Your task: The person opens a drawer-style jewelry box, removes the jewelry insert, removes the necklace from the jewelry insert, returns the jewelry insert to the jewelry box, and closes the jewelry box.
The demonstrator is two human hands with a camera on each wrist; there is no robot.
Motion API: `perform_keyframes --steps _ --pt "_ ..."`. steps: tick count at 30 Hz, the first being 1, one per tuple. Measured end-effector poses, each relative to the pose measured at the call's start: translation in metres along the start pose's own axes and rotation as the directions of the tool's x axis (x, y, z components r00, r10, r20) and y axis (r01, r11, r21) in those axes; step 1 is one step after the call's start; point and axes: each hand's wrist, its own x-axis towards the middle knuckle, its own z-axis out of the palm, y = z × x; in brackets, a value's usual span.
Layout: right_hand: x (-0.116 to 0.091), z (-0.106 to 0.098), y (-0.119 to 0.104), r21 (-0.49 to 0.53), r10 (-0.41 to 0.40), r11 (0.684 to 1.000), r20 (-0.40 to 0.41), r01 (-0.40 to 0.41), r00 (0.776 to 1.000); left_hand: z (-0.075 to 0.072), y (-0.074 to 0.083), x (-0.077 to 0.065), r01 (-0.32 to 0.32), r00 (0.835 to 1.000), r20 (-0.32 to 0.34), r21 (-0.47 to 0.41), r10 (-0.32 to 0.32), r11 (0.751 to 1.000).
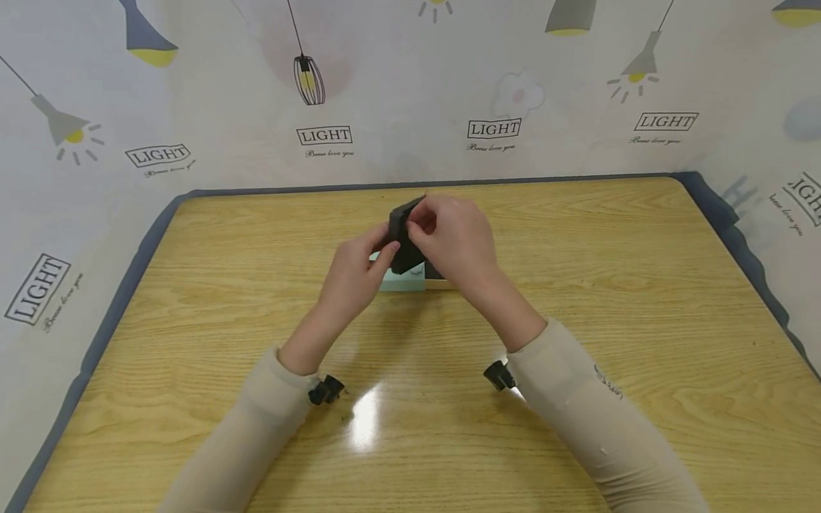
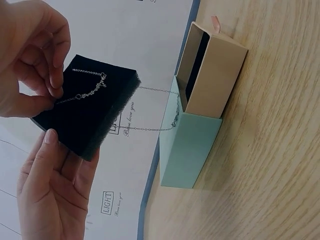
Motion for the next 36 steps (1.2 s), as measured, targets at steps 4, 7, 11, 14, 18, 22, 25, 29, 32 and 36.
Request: perform_keyframes --steps 4,7,11,14,18,22,25,29,32,36 --pt "0.000 0.000 0.001 0.019 -0.013 1.000 0.003 0.013 1.000 0.001 0.001 0.000 -0.007 1.000 -0.006 0.018 0.007 1.000" --pt "-0.001 -0.001 0.001 0.045 -0.013 0.999 0.013 0.013 1.000 0.002 0.001 0.000 -0.005 1.000 -0.015 0.032 0.006 0.999" --pt "0.000 -0.001 0.004 0.094 0.003 0.996 0.039 -0.006 0.999 0.003 0.001 -0.001 0.009 1.000 -0.016 0.044 -0.009 0.999" --pt "0.000 -0.001 0.007 0.147 0.022 0.989 0.065 -0.031 0.998 0.003 0.002 -0.001 0.020 1.000 -0.011 0.047 -0.020 0.999" --pt "0.001 -0.003 0.009 0.199 0.040 0.978 0.089 -0.057 0.995 0.003 0.001 -0.001 0.021 1.000 -0.014 0.061 -0.020 0.998" --pt "0.001 -0.003 0.010 0.219 0.056 0.973 0.103 -0.078 0.993 0.004 0.000 -0.001 0.004 1.000 -0.026 0.090 -0.001 0.996" --pt "0.001 -0.004 0.011 0.228 0.072 0.969 0.120 -0.097 0.990 0.005 -0.001 -0.001 -0.004 0.999 -0.031 0.104 0.007 0.995" --pt "0.001 -0.007 0.010 0.234 0.088 0.965 0.144 -0.120 0.986 0.005 -0.001 -0.001 -0.003 0.999 -0.037 0.118 0.008 0.993" --pt "0.002 -0.009 0.011 0.244 0.095 0.961 0.153 -0.131 0.984 0.005 -0.001 -0.001 -0.001 0.999 -0.037 0.131 0.006 0.991" --pt "0.003 -0.009 0.014 0.286 0.102 0.948 0.151 -0.142 0.983 0.005 -0.001 -0.001 0.005 0.999 -0.032 0.133 -0.001 0.991"
